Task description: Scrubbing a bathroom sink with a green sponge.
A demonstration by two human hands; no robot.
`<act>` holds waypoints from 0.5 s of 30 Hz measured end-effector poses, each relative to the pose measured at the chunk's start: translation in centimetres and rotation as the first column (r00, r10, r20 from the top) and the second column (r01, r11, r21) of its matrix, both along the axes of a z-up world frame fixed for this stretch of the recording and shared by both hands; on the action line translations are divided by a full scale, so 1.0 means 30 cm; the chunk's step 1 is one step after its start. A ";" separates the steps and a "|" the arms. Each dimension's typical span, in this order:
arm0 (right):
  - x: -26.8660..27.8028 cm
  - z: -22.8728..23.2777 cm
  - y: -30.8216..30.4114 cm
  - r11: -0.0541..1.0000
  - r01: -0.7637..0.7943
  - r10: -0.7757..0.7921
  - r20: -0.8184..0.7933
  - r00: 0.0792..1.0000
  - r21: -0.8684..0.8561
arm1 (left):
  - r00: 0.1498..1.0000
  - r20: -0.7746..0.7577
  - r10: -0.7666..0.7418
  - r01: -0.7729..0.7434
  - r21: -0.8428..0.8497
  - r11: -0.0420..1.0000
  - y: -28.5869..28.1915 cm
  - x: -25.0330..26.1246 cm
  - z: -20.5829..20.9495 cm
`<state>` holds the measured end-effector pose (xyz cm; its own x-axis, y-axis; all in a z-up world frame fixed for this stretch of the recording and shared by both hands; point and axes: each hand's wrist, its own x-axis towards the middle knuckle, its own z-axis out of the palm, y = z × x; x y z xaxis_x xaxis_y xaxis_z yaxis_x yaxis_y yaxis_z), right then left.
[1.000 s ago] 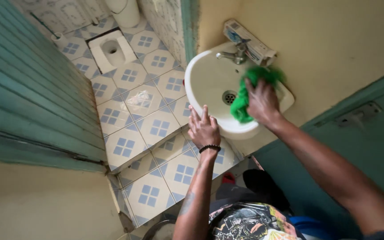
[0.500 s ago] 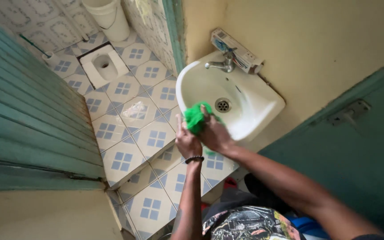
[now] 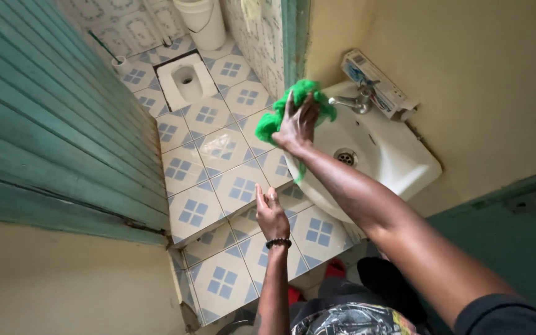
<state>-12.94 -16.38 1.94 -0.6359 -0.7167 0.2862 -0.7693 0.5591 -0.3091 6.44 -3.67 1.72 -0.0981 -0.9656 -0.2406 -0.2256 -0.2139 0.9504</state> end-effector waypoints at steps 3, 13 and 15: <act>-0.104 0.028 -0.040 0.997 0.077 -0.080 0.157 0.984 0.023 | 0.999 0.010 -0.039 0.039 -0.028 0.999 0.025 0.023 0.040; -0.183 -0.045 -0.159 0.947 0.263 -0.217 0.235 0.947 -0.185 | 0.998 0.059 -0.022 0.021 0.014 1.000 0.000 0.153 0.014; -0.056 -0.021 -0.106 0.970 0.215 -0.209 0.062 0.976 -0.111 | 0.998 0.055 -0.009 0.008 0.021 1.000 -0.007 0.146 0.028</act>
